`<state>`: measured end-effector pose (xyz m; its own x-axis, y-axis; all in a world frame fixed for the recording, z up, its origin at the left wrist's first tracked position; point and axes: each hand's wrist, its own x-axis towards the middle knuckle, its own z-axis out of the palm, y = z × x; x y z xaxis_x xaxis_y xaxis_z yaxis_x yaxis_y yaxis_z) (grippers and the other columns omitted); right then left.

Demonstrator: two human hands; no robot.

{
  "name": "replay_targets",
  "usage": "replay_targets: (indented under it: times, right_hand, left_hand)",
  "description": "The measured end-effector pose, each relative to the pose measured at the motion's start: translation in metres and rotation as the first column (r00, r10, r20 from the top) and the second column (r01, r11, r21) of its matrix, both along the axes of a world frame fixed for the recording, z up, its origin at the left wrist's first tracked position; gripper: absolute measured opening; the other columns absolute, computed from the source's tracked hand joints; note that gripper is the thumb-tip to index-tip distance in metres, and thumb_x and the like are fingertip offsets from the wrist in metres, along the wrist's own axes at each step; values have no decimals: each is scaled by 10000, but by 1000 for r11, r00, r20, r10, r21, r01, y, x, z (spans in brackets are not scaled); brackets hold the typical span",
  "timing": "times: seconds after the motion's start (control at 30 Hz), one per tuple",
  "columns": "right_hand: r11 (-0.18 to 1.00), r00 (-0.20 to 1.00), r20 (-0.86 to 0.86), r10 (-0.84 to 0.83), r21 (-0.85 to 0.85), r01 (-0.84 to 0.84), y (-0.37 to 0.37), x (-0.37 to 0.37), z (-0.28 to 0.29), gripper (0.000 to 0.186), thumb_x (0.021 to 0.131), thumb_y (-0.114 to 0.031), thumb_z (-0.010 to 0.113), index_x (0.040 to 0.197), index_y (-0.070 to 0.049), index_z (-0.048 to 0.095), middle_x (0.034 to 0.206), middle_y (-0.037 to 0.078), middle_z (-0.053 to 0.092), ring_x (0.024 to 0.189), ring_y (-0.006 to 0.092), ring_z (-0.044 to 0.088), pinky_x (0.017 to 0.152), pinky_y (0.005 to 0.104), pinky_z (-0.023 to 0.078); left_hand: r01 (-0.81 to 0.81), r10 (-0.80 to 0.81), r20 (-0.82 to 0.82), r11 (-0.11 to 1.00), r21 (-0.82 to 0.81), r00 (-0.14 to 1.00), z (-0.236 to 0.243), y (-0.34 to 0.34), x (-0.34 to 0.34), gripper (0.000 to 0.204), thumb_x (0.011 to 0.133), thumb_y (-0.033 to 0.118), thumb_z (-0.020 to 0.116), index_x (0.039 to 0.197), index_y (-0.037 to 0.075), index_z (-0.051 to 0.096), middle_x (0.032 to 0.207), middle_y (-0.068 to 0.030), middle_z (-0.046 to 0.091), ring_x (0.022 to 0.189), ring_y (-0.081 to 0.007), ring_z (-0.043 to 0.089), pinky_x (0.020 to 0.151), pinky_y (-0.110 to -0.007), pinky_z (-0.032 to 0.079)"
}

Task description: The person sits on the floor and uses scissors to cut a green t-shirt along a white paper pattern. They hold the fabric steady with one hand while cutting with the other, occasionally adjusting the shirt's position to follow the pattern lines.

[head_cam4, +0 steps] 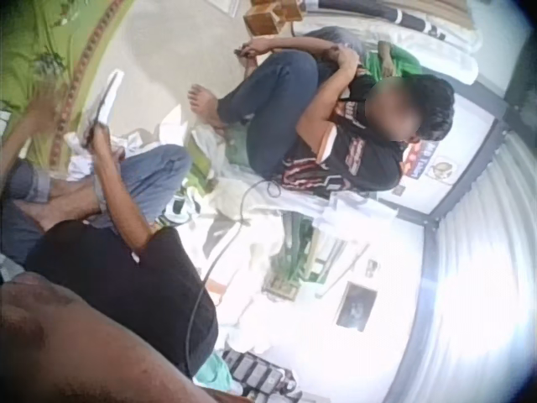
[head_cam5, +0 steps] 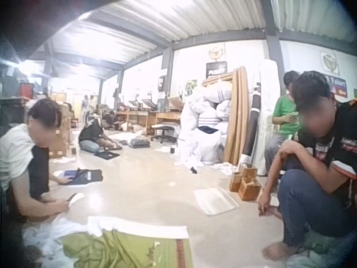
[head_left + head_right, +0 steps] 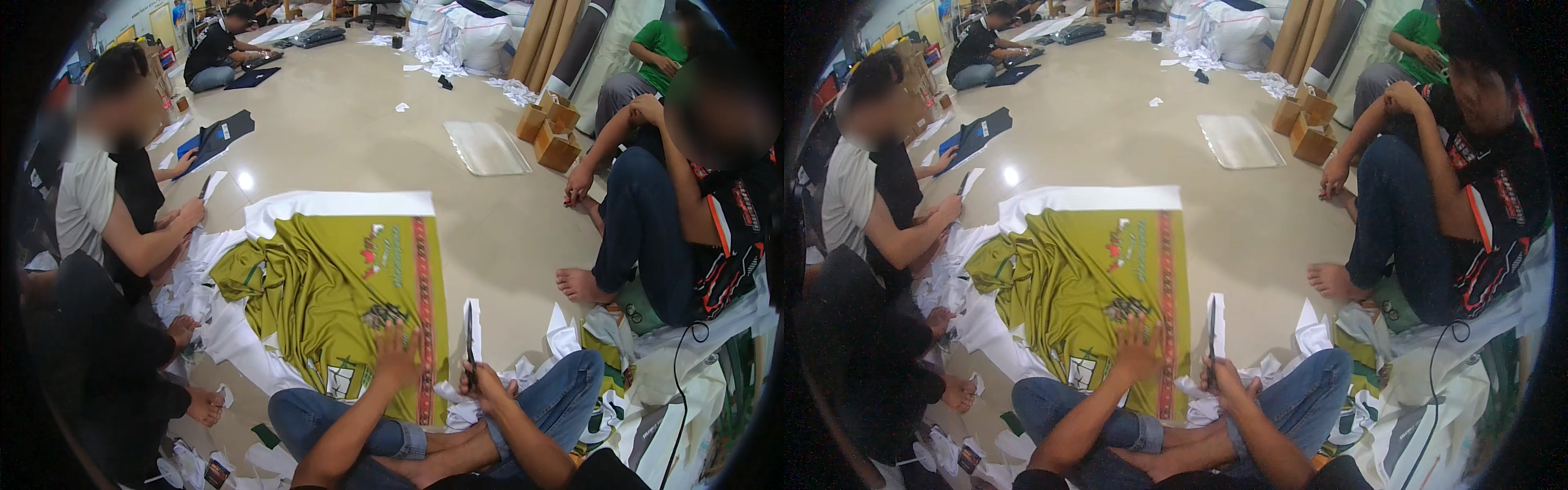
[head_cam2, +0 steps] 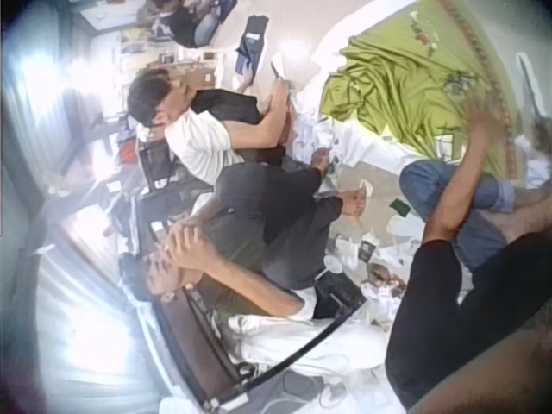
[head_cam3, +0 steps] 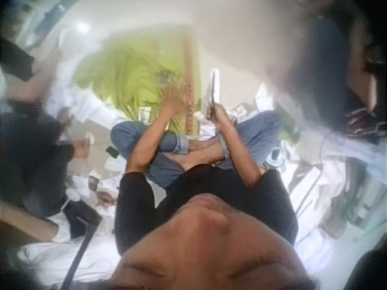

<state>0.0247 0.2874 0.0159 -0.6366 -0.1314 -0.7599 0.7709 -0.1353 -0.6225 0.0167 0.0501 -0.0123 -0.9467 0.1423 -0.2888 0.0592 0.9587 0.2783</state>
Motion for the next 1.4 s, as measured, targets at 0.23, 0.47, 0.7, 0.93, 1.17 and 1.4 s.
replay_targets:
  times: [0.23, 0.47, 0.7, 0.93, 1.17, 1.4]
  right_hand:
    - [913, 961, 102, -258, -299, 277, 56, -5, 54, 145, 945, -349, 597, 918, -207, 577, 658, -14, 521, 536, 132, 475, 695, 408, 502]
    - [767, 816, -63, -575, -390, 510, 97, -53, 67, 177, 970, -389, 574, 905, -224, 569, 653, -33, 515, 553, 129, 478, 685, 345, 468]
    - [697, 773, 9, -634, -425, 577, 83, -42, 85, 177, 959, -383, 613, 885, -223, 593, 650, -43, 505, 551, 118, 458, 665, 330, 455]
    - [690, 785, 5, -620, -474, 547, 84, -46, 76, 218, 998, -368, 564, 1112, -185, 592, 630, -10, 511, 534, 150, 506, 624, 369, 493]
    - [757, 865, 1, -501, -483, 439, 84, -46, 75, 280, 997, -380, 553, 1188, -175, 568, 623, -2, 496, 517, 153, 486, 668, 371, 496]
    - [835, 929, -38, -367, -453, 312, 73, -52, 75, 302, 989, -385, 565, 1206, -175, 563, 622, 2, 479, 522, 143, 469, 670, 384, 496]
  left_hand:
    - [263, -478, 509, 860, 438, 716, 44, 39, 103, 752, 953, 522, 562, 1533, 85, 366, 1625, -288, 158, 1523, -409, 143, 1204, -561, 169]
    - [-686, 745, 55, 579, 441, 665, 14, -37, 17, 922, 936, 602, 545, 1566, 13, 218, 1595, -370, 123, 1473, -554, 130, 1184, -607, 170]
    - [42, -24, 89, 978, -205, 996, 7, -1, -122, 983, 799, 837, 498, 1484, 132, 472, 1657, -197, 157, 1531, -405, 100, 1158, -695, 134]
    - [825, -771, -339, 565, 25, 538, -23, 124, -114, 919, 741, 833, 551, 1423, 217, 537, 1620, -155, 291, 1521, -346, 199, 1116, -755, 120]
    - [-284, 275, -129, 957, -57, 953, -21, 1, -258, 1047, 773, 883, 475, 1606, 330, 166, 1677, -91, 160, 1540, -402, -15, 1115, -774, 14]
    - [-527, 447, -339, 827, -196, 828, 3, -109, -257, 1115, 801, 854, 474, 1622, 192, 111, 1671, -210, 32, 1539, -412, -19, 1128, -751, 31]
